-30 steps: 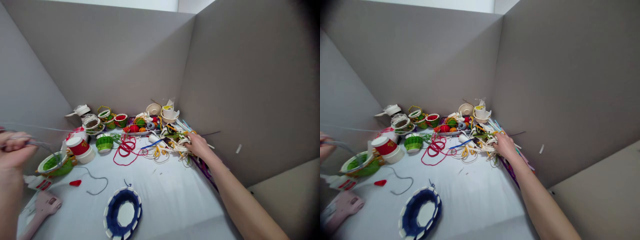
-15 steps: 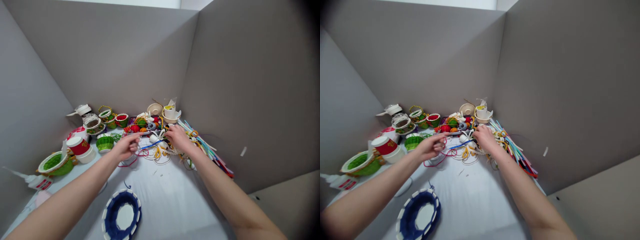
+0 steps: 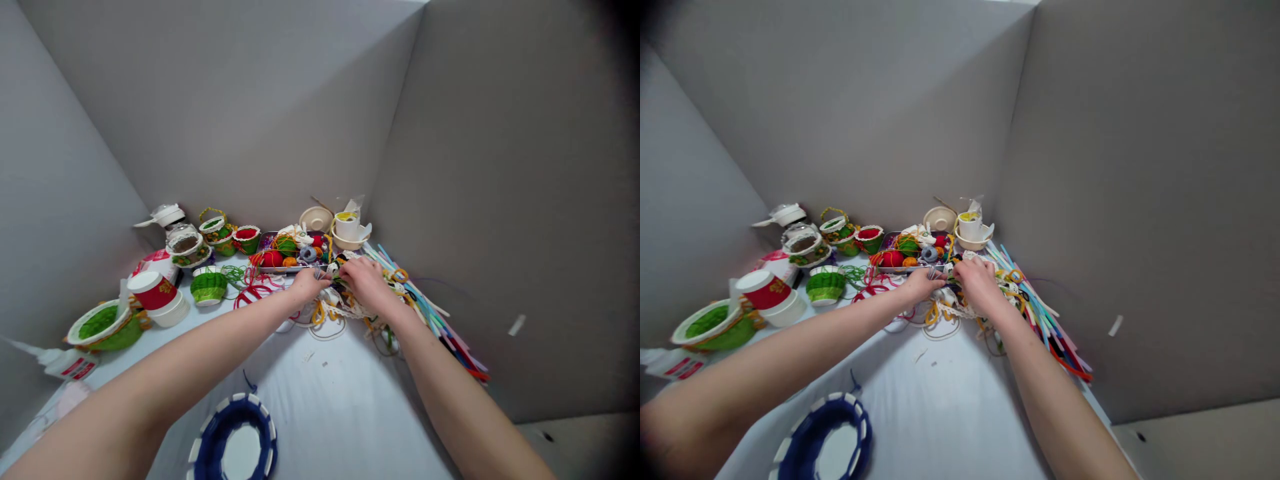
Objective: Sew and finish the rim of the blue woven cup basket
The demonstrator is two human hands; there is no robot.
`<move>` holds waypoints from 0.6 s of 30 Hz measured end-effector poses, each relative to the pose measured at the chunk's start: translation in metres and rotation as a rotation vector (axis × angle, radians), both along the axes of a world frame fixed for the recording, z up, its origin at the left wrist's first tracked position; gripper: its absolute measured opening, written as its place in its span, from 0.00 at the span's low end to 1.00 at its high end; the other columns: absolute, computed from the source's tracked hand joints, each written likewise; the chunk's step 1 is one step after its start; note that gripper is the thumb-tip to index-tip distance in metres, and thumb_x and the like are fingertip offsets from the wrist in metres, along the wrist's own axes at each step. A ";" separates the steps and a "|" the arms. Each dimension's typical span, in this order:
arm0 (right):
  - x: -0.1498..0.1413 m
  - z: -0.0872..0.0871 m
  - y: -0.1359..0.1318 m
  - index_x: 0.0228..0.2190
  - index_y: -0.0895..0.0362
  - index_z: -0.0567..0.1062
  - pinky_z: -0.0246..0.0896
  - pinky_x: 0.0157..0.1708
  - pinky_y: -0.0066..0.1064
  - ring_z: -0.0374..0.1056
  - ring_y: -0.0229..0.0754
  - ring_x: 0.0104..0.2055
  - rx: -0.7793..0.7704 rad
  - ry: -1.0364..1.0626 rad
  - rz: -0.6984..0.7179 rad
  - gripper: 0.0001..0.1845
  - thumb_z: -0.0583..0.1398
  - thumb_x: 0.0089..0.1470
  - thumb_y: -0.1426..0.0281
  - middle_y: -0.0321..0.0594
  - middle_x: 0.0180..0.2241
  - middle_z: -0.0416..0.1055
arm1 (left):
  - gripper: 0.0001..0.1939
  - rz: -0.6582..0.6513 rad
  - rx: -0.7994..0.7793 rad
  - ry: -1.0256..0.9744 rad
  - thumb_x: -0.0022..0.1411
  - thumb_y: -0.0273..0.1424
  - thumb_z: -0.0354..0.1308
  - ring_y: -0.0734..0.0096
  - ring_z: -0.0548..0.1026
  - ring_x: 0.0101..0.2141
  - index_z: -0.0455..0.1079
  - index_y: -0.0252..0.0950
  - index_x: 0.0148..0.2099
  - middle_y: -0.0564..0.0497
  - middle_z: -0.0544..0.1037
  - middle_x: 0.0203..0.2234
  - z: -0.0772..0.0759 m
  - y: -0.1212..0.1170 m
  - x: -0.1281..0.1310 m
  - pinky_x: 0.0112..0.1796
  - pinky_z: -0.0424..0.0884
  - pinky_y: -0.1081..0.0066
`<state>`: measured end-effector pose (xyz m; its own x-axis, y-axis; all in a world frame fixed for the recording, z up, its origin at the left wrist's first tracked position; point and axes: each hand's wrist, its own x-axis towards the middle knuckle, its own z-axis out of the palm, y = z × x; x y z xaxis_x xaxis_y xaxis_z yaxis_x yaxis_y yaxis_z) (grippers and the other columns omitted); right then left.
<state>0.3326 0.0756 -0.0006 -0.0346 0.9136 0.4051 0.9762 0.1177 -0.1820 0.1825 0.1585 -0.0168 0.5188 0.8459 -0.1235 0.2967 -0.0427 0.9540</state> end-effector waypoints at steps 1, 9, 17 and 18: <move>0.001 0.001 -0.001 0.30 0.55 0.71 0.45 0.38 0.35 0.60 0.45 0.40 -0.006 0.018 0.000 0.08 0.53 0.58 0.73 0.40 0.33 0.72 | 0.05 -0.007 0.006 0.000 0.45 0.24 0.63 0.75 0.67 0.27 0.74 0.31 0.30 0.52 0.74 0.23 -0.001 0.000 0.001 0.31 0.61 0.75; 0.008 0.003 -0.012 0.34 0.54 0.72 0.48 0.39 0.34 0.62 0.45 0.40 -0.036 0.114 -0.012 0.07 0.56 0.57 0.65 0.39 0.34 0.72 | 0.05 -0.127 -0.021 -0.068 0.54 0.30 0.57 0.79 0.61 0.20 0.67 0.34 0.31 0.55 0.68 0.20 0.003 -0.007 0.005 0.23 0.57 0.77; 0.011 0.005 -0.014 0.30 0.55 0.73 0.49 0.42 0.35 0.61 0.45 0.43 0.065 0.175 -0.066 0.06 0.57 0.56 0.67 0.39 0.36 0.70 | 0.13 -0.154 -0.240 -0.233 0.52 0.38 0.61 0.83 0.50 0.16 0.63 0.34 0.28 0.60 0.56 0.15 0.013 -0.007 0.012 0.17 0.44 0.76; 0.011 0.007 -0.015 0.30 0.55 0.73 0.49 0.42 0.35 0.60 0.45 0.43 0.078 0.180 -0.064 0.06 0.56 0.56 0.68 0.39 0.37 0.70 | 0.14 -0.156 -0.316 -0.254 0.52 0.39 0.61 0.83 0.49 0.15 0.62 0.34 0.27 0.60 0.55 0.15 0.016 -0.007 0.013 0.17 0.43 0.75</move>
<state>0.3441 0.0609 0.0059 0.1020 0.8772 0.4692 0.9347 0.0770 -0.3471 0.1951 0.1514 -0.0007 0.6849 0.6962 -0.2152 0.0635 0.2373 0.9694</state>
